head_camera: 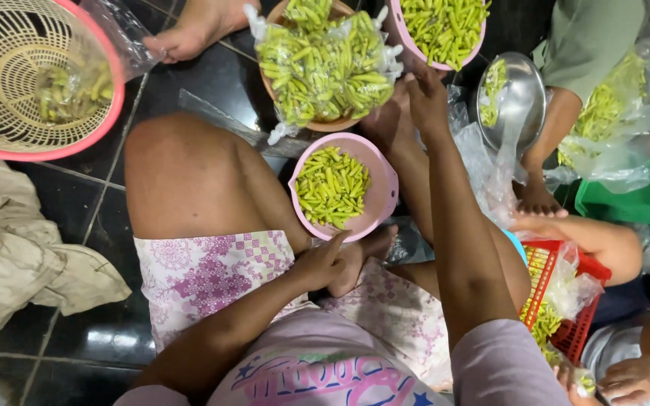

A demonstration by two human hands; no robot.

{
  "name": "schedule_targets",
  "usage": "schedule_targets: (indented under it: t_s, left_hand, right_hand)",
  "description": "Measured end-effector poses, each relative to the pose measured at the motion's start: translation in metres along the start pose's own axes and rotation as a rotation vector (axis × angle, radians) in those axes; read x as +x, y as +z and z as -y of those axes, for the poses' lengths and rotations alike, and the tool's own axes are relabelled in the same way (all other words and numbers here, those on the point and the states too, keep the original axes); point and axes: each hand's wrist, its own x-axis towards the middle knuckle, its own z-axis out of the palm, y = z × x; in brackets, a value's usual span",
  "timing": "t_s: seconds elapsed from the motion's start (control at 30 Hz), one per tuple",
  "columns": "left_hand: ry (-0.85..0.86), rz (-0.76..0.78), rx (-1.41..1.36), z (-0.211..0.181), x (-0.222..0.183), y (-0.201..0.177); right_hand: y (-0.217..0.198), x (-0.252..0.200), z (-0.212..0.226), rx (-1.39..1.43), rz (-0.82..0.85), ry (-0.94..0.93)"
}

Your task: The person sorts green chilies by hand from bowls and baskets into plastic bags while sitting on the floor.

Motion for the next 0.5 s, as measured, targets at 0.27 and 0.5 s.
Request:
schedule_targets:
  t_s: [0.27, 0.5]
  left_hand:
    - [-0.033, 0.086, -0.013, 0.006, 0.005, 0.003]
    - [-0.016, 0.083, -0.120, -0.036, -0.024, -0.026]
  right_hand:
    - [0.009, 0.014, 0.013, -0.463, 0.166, 0.065]
    - [-0.022, -0.125, 0.165, -0.265, 0.050, 0.009]
